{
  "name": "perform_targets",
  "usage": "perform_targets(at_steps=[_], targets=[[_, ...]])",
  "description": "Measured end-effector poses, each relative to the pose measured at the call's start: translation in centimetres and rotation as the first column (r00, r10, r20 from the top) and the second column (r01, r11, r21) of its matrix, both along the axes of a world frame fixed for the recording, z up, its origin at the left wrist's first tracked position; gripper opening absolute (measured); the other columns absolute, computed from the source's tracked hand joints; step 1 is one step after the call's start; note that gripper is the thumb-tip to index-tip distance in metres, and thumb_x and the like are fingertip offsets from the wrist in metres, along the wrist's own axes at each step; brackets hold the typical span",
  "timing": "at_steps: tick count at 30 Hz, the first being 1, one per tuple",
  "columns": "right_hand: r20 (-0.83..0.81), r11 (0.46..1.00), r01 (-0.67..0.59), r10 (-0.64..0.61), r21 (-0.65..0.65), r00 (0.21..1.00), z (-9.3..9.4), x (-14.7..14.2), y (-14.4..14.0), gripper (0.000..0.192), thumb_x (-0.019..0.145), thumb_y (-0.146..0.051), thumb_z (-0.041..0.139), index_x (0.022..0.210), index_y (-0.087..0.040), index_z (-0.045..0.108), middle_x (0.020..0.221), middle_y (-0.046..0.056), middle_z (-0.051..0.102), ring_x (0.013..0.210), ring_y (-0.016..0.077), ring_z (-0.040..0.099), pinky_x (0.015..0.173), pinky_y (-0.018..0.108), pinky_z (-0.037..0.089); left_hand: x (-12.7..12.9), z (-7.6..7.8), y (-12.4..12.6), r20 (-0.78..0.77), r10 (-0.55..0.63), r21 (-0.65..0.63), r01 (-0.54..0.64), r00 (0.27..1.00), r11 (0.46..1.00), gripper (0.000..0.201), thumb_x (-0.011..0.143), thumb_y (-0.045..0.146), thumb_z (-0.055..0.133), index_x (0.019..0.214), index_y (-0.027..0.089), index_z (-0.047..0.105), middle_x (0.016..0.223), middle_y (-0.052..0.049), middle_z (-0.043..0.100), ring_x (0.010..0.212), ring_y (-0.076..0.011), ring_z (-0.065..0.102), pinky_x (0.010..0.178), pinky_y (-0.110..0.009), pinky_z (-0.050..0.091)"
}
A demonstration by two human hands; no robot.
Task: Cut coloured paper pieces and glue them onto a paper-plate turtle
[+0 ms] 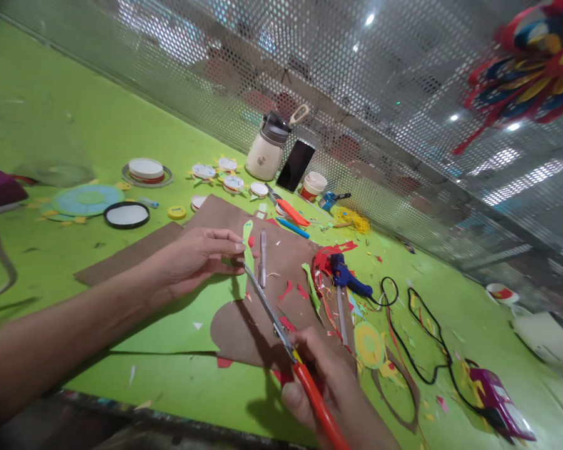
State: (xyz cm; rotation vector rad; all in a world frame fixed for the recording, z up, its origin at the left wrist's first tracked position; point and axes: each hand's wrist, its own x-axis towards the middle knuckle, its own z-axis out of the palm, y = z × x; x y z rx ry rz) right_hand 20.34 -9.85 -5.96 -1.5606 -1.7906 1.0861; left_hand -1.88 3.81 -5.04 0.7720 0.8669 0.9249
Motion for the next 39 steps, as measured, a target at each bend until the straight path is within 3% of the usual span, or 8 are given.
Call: perform_targets(at_steps=[15, 21, 26, 39], targets=[[0.027, 0.998, -0.047, 0.046, 0.039, 0.999, -0.3, 0.7, -0.1, 0.045, 0.079, -0.067, 0.048, 0.095, -0.026, 0.056, 0.059, -0.002, 0.045, 0.05, 0.0135, 0.037, 0.047, 0.026, 0.028, 0.0, -0.5, 0.1, 0.016, 0.002, 0.021, -0.003, 1.0, 1.0, 0.01, 0.07, 0.01, 0.067, 0.062, 0.013, 0.061, 0.059, -0.003, 0.059, 0.063, -0.0165, 0.062, 0.075, -0.039, 0.052], [-0.059, 1.0, -0.001, 0.0, -0.013, 0.998, 0.4, -0.2, -0.2, 0.042, 0.079, -0.067, 0.049, 0.095, -0.028, 0.055, 0.064, -0.002, 0.047, 0.053, 0.0135, 0.04, 0.05, 0.026, 0.03, 0.1, -0.4, 0.1, 0.005, 0.009, 0.01, -0.009, 1.0, 1.0, 0.011, 0.069, 0.01, 0.067, 0.061, 0.012, 0.061, 0.064, -0.005, 0.063, 0.063, -0.0162, 0.061, 0.073, -0.038, 0.052], [-0.025, 0.999, -0.014, 0.013, -0.042, 1.0, 0.7, -0.3, -0.1, 0.045, 0.079, -0.069, 0.048, 0.094, -0.028, 0.054, 0.063, -0.002, 0.042, 0.053, 0.014, 0.036, 0.049, 0.026, 0.029, 0.1, -0.3, 0.1, 0.008, 0.018, 0.018, -0.018, 1.0, 1.0, 0.009, 0.068, 0.011, 0.067, 0.061, 0.012, 0.062, 0.064, -0.006, 0.064, 0.058, -0.0143, 0.059, 0.07, -0.037, 0.052], [-0.016, 1.0, -0.023, 0.023, -0.008, 1.0, 0.8, -0.3, 0.1, 0.044, 0.08, -0.068, 0.047, 0.095, -0.027, 0.055, 0.071, 0.001, 0.054, 0.057, 0.0149, 0.044, 0.049, 0.025, 0.033, 0.1, -0.5, 0.1, -0.001, 0.005, 0.02, -0.005, 1.0, 1.0, 0.009, 0.068, 0.011, 0.068, 0.061, 0.012, 0.062, 0.067, -0.007, 0.065, 0.06, -0.0141, 0.059, 0.072, -0.037, 0.052]])
